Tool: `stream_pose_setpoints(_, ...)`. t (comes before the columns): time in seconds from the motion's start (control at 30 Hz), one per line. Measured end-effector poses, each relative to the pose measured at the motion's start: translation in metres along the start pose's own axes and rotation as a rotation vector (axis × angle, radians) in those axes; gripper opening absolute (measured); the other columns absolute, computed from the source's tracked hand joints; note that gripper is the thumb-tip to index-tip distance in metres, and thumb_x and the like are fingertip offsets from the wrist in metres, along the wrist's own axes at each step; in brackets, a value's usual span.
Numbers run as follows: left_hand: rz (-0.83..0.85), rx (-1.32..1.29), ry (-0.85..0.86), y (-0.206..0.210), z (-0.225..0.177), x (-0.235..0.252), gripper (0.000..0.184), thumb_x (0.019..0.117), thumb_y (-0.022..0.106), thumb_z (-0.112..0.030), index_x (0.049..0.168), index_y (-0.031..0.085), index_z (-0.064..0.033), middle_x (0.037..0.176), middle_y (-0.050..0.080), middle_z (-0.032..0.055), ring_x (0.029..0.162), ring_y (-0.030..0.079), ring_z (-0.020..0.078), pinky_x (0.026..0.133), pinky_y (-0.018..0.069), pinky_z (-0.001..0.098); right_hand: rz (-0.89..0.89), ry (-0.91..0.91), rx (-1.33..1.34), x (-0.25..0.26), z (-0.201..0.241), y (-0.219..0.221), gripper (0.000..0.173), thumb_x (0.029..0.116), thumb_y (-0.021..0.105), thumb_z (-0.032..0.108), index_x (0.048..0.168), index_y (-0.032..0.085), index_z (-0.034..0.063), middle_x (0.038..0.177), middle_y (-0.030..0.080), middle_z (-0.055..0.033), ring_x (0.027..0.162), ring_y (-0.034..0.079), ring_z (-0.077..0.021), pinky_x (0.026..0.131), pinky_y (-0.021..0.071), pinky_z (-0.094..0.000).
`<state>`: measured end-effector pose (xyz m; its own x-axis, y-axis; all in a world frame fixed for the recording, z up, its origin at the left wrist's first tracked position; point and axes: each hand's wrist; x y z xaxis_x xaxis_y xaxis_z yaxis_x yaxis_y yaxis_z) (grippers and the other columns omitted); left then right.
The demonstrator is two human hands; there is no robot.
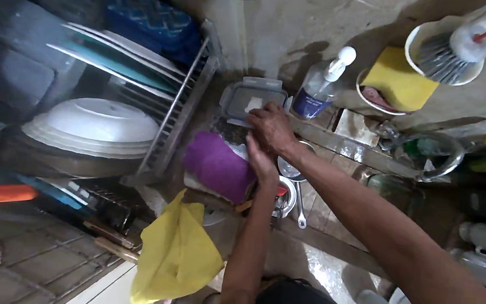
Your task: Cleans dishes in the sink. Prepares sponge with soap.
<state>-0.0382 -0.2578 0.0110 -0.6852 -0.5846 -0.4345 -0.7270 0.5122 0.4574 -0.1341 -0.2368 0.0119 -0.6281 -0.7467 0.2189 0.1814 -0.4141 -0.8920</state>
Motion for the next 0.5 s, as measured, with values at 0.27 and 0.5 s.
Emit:
stream_pose_setpoints(0.27,0.053,-0.013,-0.043,0.001,-0.007,0.01,0.063,0.1097,0.017,-0.056,0.157,0.036,-0.0184,0.143,0.057,0.0042,0.129,0.056,0.0164,0.107,0.0484,0.0439,-0.016,0.049,0.086,-0.012,0.006,-0.016,0.032,0.0924,0.073,0.022,0.123,0.074,0.0129,0.136,0.065,-0.0121,0.128,0.056,-0.0373,0.107,0.0463,-0.0559)
stream_pose_setpoints(0.5,0.114,-0.012,-0.063,-0.015,-0.004,0.006,0.057,0.1118,0.023,-0.047,0.159,0.022,-0.0151,0.158,0.038,0.0116,0.138,0.049,0.0293,0.108,0.0484,0.0512,-0.206,0.214,0.239,-0.139,0.026,-0.047,0.024,0.0973,0.067,0.024,0.117,0.077,0.0139,0.138,0.065,-0.0083,0.131,0.057,-0.031,0.105,0.0487,-0.0525)
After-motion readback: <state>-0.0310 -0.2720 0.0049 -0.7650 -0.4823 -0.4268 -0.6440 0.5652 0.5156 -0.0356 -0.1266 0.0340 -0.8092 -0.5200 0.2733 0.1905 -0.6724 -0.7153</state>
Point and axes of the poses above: each hand's wrist, its own x-axis towards the middle knuckle, its own y-axis out of the palm, z = x × y
